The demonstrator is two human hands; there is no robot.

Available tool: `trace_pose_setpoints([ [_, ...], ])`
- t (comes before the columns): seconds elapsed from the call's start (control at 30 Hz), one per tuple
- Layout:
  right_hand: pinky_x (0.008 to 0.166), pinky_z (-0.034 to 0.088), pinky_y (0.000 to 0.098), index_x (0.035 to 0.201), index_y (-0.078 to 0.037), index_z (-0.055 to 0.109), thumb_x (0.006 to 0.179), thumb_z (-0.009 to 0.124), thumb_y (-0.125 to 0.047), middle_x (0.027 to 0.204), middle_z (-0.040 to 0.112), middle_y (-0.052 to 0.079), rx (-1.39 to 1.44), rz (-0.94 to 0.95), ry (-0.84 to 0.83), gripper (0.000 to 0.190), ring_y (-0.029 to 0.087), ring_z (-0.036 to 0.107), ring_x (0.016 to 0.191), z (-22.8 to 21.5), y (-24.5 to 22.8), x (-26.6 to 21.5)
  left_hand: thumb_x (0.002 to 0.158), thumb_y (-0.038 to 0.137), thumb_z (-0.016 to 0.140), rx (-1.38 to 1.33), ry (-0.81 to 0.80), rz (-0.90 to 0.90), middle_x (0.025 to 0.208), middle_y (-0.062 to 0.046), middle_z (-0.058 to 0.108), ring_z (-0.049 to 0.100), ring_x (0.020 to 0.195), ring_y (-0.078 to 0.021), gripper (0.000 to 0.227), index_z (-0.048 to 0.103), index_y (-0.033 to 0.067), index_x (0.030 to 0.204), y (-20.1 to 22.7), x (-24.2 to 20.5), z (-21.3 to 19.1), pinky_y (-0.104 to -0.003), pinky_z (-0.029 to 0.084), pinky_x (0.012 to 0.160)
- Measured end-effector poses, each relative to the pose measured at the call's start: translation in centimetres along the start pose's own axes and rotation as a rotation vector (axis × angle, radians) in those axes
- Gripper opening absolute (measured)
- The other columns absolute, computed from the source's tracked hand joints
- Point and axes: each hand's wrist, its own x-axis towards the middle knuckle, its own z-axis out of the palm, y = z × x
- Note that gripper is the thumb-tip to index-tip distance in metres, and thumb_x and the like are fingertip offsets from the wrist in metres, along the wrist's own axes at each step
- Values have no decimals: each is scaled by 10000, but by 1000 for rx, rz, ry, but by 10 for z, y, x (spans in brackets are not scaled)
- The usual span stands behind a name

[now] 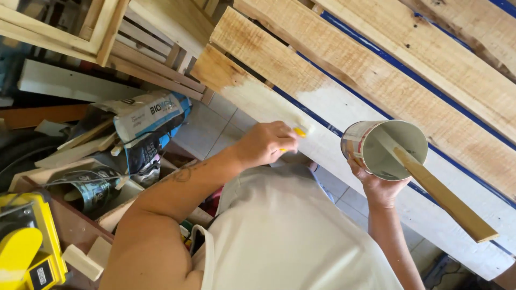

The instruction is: The person is using a paintbrush to apply white paint to wooden boards in a workshop.

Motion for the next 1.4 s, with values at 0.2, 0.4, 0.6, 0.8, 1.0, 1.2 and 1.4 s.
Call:
trace_pose_setpoints([
  [0.2, 909, 532, 599, 1372, 62, 498, 608, 1034, -244, 1123, 628, 215, -122, -38, -9, 982, 305, 620, 1040, 34, 22, 3, 820, -155, 757, 41, 120, -147, 937, -65, 753, 755, 973, -329, 351, 740, 160, 973, -112, -21, -101, -419, 601, 911],
  [0.4, 903, 548, 579, 1382, 65, 497, 604, 1040, -255, 1121, 637, 229, -234, -113, -60, 1002, 309, 632, 1027, 52, 27, -3, 885, 123, 828, 537, 260, -89, 876, -9, 731, 719, 811, -265, 152, 729, 238, 899, -208, -90, -105, -375, 607, 761],
  [0.6, 897, 563, 559, 1393, 67, 495, 600, 1047, -266, 1120, 645, 243, -321, -167, -146, 1022, 312, 644, 1013, 47, 29, 4, 908, 150, 840, -74, 233, -124, 797, -17, 745, 715, 702, -246, 184, 679, 154, 819, -21, -29, -60, -344, 601, 680],
  [0.8, 892, 577, 540, 1403, 70, 494, 596, 1054, -277, 1118, 654, 256, -461, -246, -145, 1041, 316, 656, 999, 52, 31, 12, 924, 73, 893, 161, 451, -262, 816, -112, 755, 755, 765, -344, 108, 795, 87, 968, -95, -76, -128, -378, 603, 691],
  [1.0, 886, 592, 520, 1413, 73, 492, 593, 1060, -288, 1117, 662, 270, -621, -299, -91, 1061, 319, 668, 986, 46, 31, 10, 861, 36, 895, -427, 419, -40, 962, -278, 766, 798, 919, -397, 290, 633, -61, 938, 25, 20, -149, -416, 637, 827],
  [1.2, 1036, 532, 533, 1536, 2, 354, 566, 1050, -514, 1280, 593, 214, -582, -251, -149, 1301, 308, 600, 1193, 52, 48, 7, 917, 97, 844, -173, -106, 221, 715, -106, 637, 680, 670, -313, 209, 639, 59, 921, 87, 115, -107, -424, 602, 659],
  [1.4, 1003, 550, 521, 1540, -3, 353, 559, 1043, -500, 1218, 684, 190, -529, -164, -105, 1299, 285, 639, 1143, 45, 44, -3, 904, 151, 830, 38, -416, 162, 785, -53, 738, 756, 770, -263, 226, 632, 154, 1014, 66, 113, -44, -400, 654, 770],
])
